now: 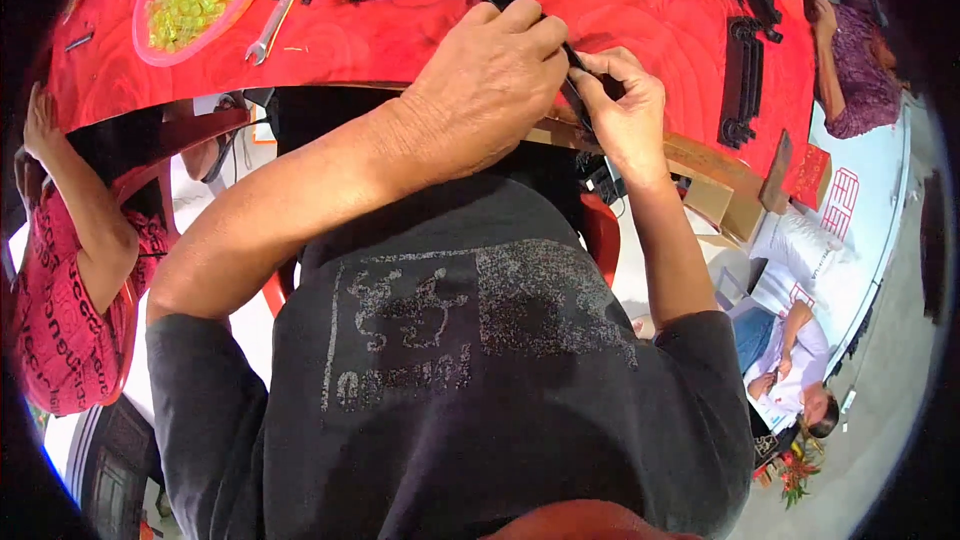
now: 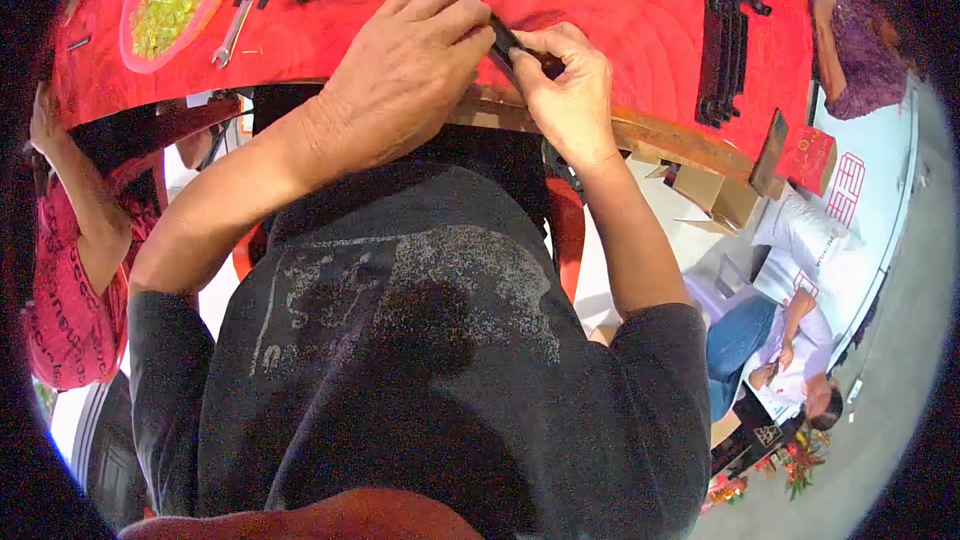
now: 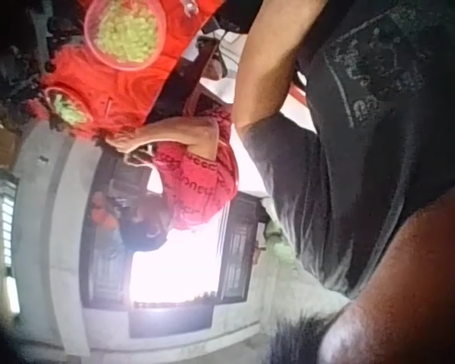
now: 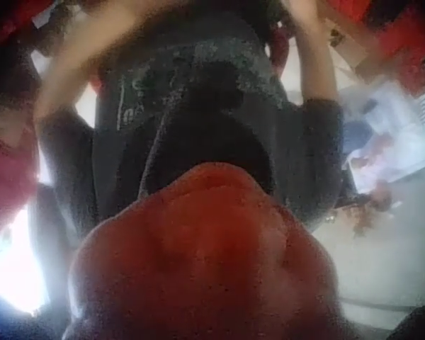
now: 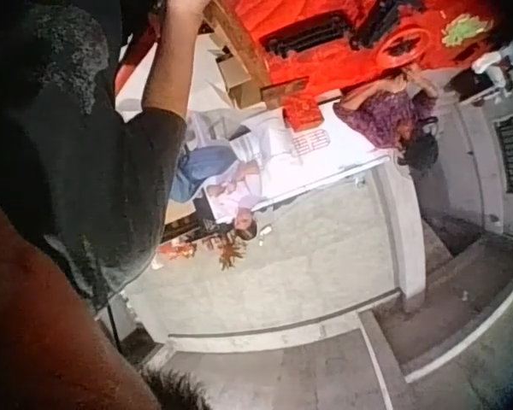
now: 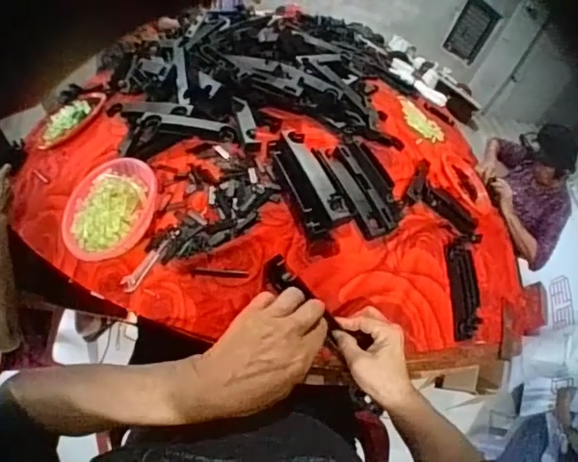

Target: The person assembles black plastic components by fitting and pressing small parts into the casing slots by hand.

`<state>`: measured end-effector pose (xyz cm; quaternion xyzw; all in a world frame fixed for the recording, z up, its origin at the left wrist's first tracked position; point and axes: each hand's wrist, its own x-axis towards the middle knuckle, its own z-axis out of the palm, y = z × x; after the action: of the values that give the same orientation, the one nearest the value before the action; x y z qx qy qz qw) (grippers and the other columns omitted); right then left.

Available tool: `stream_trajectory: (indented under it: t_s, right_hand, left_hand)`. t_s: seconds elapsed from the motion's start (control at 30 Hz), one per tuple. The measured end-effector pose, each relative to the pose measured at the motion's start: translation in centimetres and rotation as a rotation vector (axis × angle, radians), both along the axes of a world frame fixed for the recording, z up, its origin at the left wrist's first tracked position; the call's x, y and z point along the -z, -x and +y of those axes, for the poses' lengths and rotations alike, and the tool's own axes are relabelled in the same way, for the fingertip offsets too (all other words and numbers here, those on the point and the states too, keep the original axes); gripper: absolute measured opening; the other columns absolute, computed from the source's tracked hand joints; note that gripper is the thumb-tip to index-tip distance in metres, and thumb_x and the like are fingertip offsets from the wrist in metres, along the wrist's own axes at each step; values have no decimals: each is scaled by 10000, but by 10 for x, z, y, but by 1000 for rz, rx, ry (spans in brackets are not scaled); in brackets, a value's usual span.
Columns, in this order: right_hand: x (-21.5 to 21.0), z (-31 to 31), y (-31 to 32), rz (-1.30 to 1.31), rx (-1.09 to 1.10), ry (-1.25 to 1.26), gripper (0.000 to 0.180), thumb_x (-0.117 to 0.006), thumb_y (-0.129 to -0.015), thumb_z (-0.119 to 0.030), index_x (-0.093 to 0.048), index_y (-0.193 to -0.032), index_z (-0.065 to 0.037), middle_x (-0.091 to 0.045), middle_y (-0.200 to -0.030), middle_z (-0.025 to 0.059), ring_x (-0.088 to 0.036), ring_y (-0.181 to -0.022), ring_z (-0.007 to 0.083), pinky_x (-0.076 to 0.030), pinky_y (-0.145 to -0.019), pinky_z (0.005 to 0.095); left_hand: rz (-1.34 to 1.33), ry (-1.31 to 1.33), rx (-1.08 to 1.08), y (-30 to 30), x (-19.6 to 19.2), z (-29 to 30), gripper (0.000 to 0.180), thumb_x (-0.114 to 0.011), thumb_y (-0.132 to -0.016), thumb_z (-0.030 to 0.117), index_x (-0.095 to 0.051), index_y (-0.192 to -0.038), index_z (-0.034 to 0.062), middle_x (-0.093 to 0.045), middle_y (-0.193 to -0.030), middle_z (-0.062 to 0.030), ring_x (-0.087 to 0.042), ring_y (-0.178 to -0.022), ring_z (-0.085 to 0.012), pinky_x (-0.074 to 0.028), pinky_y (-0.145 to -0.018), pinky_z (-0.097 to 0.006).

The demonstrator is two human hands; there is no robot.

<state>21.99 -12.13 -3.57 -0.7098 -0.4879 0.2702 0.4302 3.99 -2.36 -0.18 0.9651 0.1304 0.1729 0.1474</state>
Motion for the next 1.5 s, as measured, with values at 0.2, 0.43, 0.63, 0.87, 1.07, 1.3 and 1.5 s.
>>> stream_trajectory:
  t_s: [0.2,0.43,0.63,0.87,1.07,1.3,1.5]
  right_hand:
    - [-1,1,1,-71,4,20,122,-670,-802,5,-727,-910,9,-622,-772,49,-578,-684,101,-463,-624,249]
    - [-3,2,4,-79,9,16,132,-679,-791,-5,-726,-914,8,-619,-757,74,-580,-669,128,-465,-625,265]
    - [-4,1,2,-111,6,25,129,-681,-785,-1,-723,-907,7,-620,-756,77,-579,-664,134,-463,-619,271]
    - [-3,0,2,-126,1,9,136,-669,-781,6,-724,-905,8,-623,-751,79,-583,-666,138,-464,-622,273]
    - [0,0,3,-154,19,-7,132,-671,-786,-4,-731,-904,0,-622,-748,74,-578,-654,132,-454,-606,274]
    - [-2,0,10,-140,47,30,114,-682,-799,-22,-734,-899,-5,-618,-738,72,-566,-633,133,-439,-589,274]
    - [-4,-6,18,-145,21,22,116,-691,-809,-45,-727,-910,1,-649,-780,107,-636,-696,172,-485,-640,299]
  left_hand:
    - [88,0,-63,-2,2,-11,403,-593,-761,145,-595,-1127,-26,-578,-1164,-112,-520,-1138,-264,-395,-950,-416]
    - [-84,-148,-87,-7,15,-11,248,-629,-733,214,-628,-885,17,-573,-915,-98,-536,-965,-250,-382,-947,-425]
    - [74,-6,0,-5,5,-4,321,-593,-773,135,-583,-1065,2,-573,-1070,-102,-549,-1120,-254,-343,-1054,-489]
    - [-25,-71,48,-16,14,1,158,-611,-766,177,-650,-845,47,-612,-885,-81,-613,-880,-240,-385,-977,-447]
    - [-316,33,2,-7,22,8,233,-695,-778,162,-633,-962,33,-594,-972,-115,-602,-1008,-267,-453,-943,-437]
    - [-253,756,-451,-3,30,-27,314,-661,-858,167,-618,-1057,-72,-664,-724,-233,-688,-655,-350,-527,-587,-423]
    - [-211,791,-504,-14,36,-30,353,-665,-850,187,-594,-1012,-119,-651,-705,-266,-700,-698,-366,-542,-598,-434]
